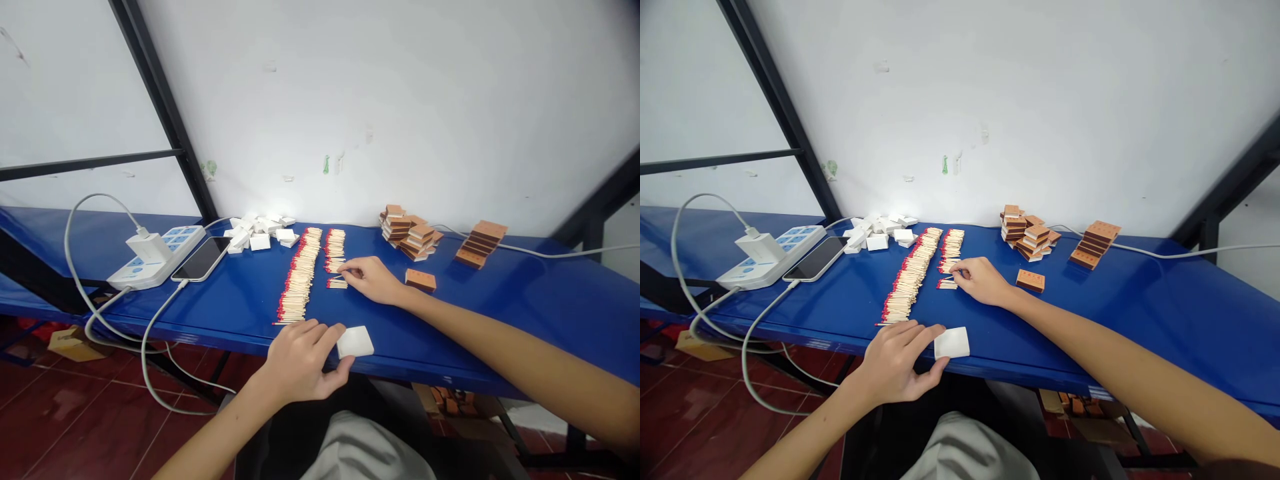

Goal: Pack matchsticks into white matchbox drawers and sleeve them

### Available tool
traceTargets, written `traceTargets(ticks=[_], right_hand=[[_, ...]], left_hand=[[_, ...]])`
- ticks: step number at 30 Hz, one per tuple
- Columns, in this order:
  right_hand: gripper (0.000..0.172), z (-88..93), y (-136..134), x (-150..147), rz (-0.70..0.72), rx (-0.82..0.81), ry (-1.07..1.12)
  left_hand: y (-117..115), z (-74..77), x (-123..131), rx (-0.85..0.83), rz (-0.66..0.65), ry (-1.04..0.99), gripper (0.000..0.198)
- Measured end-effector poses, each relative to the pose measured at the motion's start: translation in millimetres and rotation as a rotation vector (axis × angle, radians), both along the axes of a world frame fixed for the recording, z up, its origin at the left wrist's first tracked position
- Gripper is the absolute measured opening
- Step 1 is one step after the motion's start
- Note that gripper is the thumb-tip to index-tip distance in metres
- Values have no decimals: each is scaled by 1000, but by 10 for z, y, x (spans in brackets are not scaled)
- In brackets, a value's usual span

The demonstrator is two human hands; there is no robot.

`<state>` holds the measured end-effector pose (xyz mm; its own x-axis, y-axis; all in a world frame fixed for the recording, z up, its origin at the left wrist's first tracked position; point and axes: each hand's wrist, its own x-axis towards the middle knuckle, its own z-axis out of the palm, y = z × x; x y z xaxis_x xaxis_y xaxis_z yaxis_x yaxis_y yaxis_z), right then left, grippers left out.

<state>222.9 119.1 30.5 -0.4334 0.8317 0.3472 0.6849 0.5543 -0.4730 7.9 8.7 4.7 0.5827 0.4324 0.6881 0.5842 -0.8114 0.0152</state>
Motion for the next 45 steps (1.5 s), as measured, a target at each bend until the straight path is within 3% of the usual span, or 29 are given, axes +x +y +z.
traceTargets(ticks=[19, 25, 30, 45], right_hand=[[21, 7, -21, 3, 30, 10, 29], [17, 15, -23, -2, -53, 48, 0], [10, 14, -2, -4, -89, -3, -1], [18, 43, 30, -1, -107, -143, 69]], left_hand=[[3, -21, 4, 21, 4, -9, 28], [11, -22, 8, 30, 5, -12, 29], [1, -19, 4, 28, 3, -9, 29], [3, 0, 8, 46, 24, 0, 29]])
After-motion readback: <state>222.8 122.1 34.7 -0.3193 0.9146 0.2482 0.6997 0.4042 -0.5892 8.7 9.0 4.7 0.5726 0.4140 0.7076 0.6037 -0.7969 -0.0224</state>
